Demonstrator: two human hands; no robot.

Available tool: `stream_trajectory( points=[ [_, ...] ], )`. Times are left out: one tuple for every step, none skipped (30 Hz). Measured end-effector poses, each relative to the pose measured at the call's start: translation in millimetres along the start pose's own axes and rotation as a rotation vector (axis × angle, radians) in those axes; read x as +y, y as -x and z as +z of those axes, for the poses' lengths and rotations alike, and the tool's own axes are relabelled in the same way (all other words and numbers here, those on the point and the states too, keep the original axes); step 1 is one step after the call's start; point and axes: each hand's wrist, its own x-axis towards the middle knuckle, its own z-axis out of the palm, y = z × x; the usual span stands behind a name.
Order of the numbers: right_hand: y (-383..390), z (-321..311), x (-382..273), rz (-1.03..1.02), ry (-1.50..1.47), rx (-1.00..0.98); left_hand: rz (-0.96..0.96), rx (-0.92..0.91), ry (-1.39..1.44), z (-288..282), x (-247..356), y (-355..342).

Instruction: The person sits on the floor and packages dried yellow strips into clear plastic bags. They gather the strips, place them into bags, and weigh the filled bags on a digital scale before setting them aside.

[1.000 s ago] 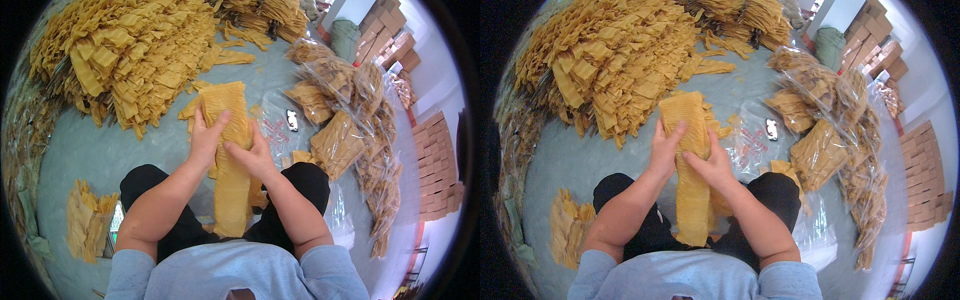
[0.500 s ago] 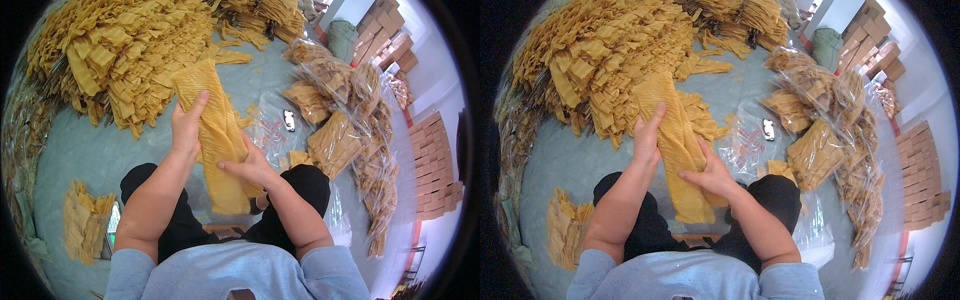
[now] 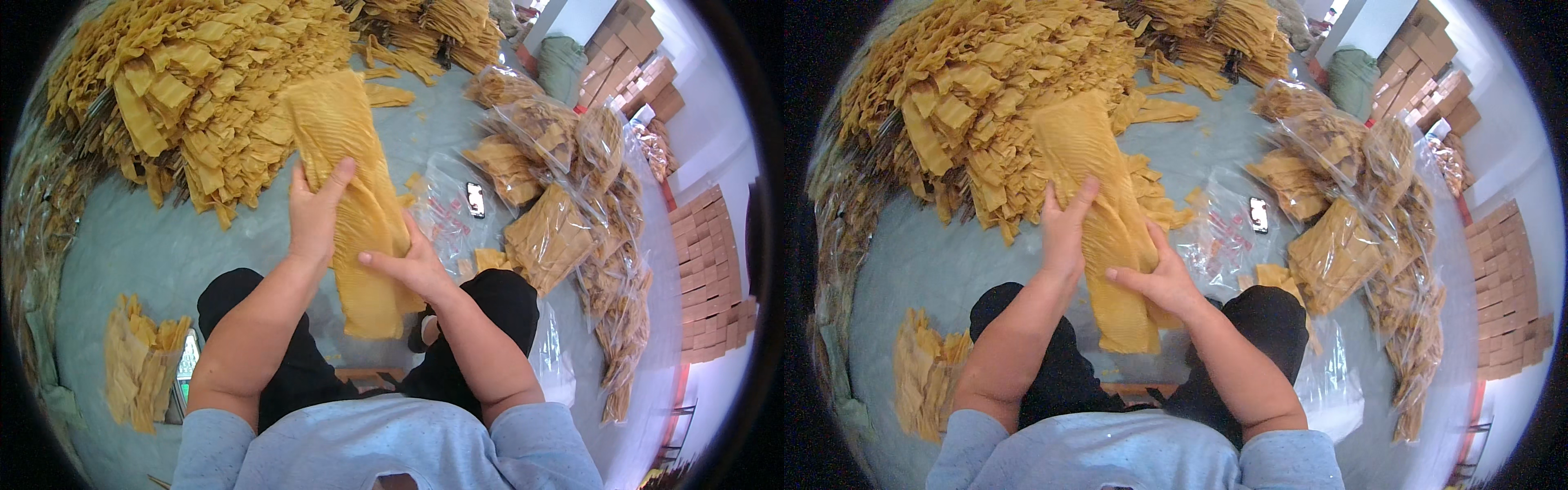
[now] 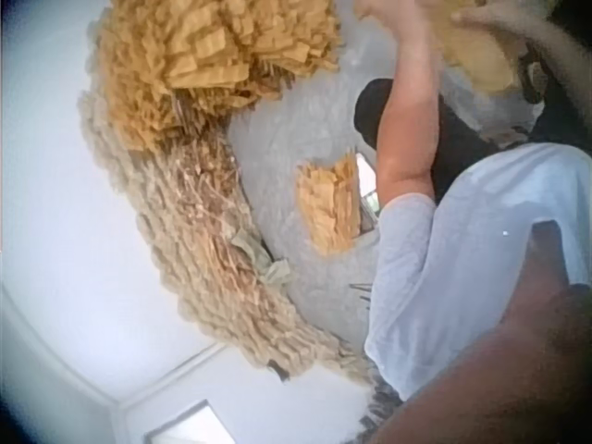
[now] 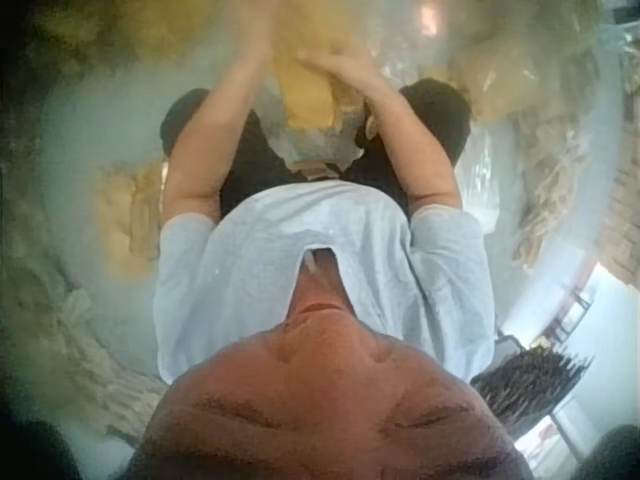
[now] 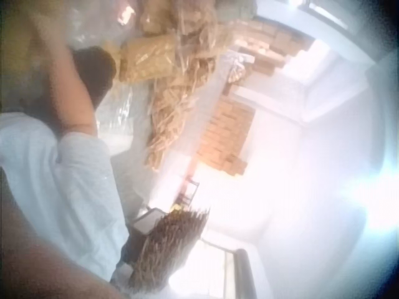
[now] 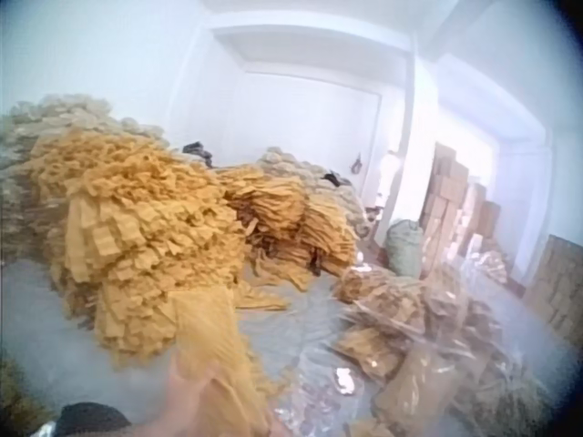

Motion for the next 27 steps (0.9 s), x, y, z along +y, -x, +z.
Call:
stream_trajectory(
  points=[
    [-2.8, 4.8, 1.9, 0.016, 0.024, 0.024, 0.003, -0.011, 0.032, -3.6, 7.3, -0.2],
    [-8.2, 11.0, 4.7, 0.031, 0.052, 0.040, 0.012, -0.017, 0.065, -9.2, 15.9, -2.5],
    [-14.8, 20.2, 6.7, 0.045, 0.085, 0.049, 0.028, -0.018, 0.102, -17.3, 26.4, -5.8],
    [-19.7, 28.9, 8.9, 0.011, 0.051, 0.012, -0.023, -0.032, 0.018, -25.4, 40.6, -6.2],
    [-23.9, 31.7, 9.4, -0.021, 0.006, -0.049, -0.065, -0.026, -0.076, -29.0, 53.0, -8.1],
    [-26.3, 46.3, 7.5, 0.018, -0.061, -0.070, -0.041, -0.122, -0.235, -50.2, 60.2, -15.1],
    [-29.2, 50.1, 6.4, 0.040, -0.051, -0.092, 0.009, -0.157, -0.285, -57.2, 70.5, -15.0],
    [-29.1, 66.0, -0.6, 0.021, -0.133, -0.117, 0.040, -0.150, -0.289, -69.9, 73.7, -13.8],
    [-34.9, 65.5, 4.0, 0.008, -0.070, -0.072, 0.066, -0.169, -0.279, -89.3, 81.8, -13.9],
    [-43.1, 69.5, 7.4, -0.009, 0.031, -0.043, 0.121, -0.067, -0.336, -121.6, 98.5, -8.4],
    [-49.7, 83.7, 10.2, -0.045, 0.087, -0.062, 0.164, 0.031, -0.383, -153.6, 111.5, 0.1],
    [-55.7, 99.4, 18.6, -0.054, 0.106, -0.082, 0.201, 0.119, -0.423, -184.5, 120.0, 10.2],
    [-63.7, 109.6, 21.8, -0.017, 0.113, -0.142, 0.266, 0.220, -0.520, -225.5, 130.1, 19.7],
    [-73.4, 119.6, 29.3, 0.024, 0.118, -0.192, 0.297, 0.383, -0.662, -272.1, 131.3, 31.6],
    [-85.6, 133.3, 39.5, 0.034, 0.183, -0.250, 0.319, 0.543, -0.806, -321.0, 130.8, 45.1],
    [-96.8, 145.6, 48.5, 0.043, 0.241, -0.305, 0.232, 0.686, -1.080, -362.5, 138.2, 66.0],
    [-105.6, 159.3, 58.6, 0.060, 0.302, -0.359, 0.161, 0.855, -1.350, -405.7, 138.9, 84.6],
    [-113.9, 175.8, 70.8, 0.101, 0.300, -0.414, 0.067, 1.019, -1.625, -438.4, 141.3, 99.1],
    [-124.0, 194.9, 81.8, 0.135, 0.300, -0.468, -0.025, 1.077, -1.772, -454.0, 147.9, 105.1],
    [-132.1, 212.5, 93.6, 0.181, 0.302, -0.521, -0.140, 1.128, -1.917, -465.1, 151.2, 113.2],
    [-141.0, 232.0, 103.9, 0.181, 0.312, -0.600, -0.263, 1.169, -2.060, -476.9, 153.0, 119.6],
    [-147.7, 255.0, 117.6, 0.207, 0.314, -0.646, -0.386, 1.134, -2.069, -493.8, 156.3, 129.2],
    [-152.9, 273.6, 127.9, 0.227, 0.322, -0.680, -0.496, 1.086, -2.066, -509.7, 158.4, 132.4],
    [-157.7, 290.3, 139.0, 0.247, 0.329, -0.713, -0.606, 1.035, -2.058, -522.7, 158.6, 135.7],
    [-163.6, 304.2, 151.9, 0.244, 0.361, -0.748, -0.695, 1.001, -1.995, -530.1, 157.5, 136.3],
    [-170.3, 317.5, 166.0, 0.236, 0.389, -0.783, -0.775, 0.968, -1.934, -535.2, 159.0, 134.3],
    [-174.8, 330.3, 176.4, 0.229, 0.416, -0.817, -0.852, 0.934, -1.870, -540.3, 161.4, 134.0]
  ],
)
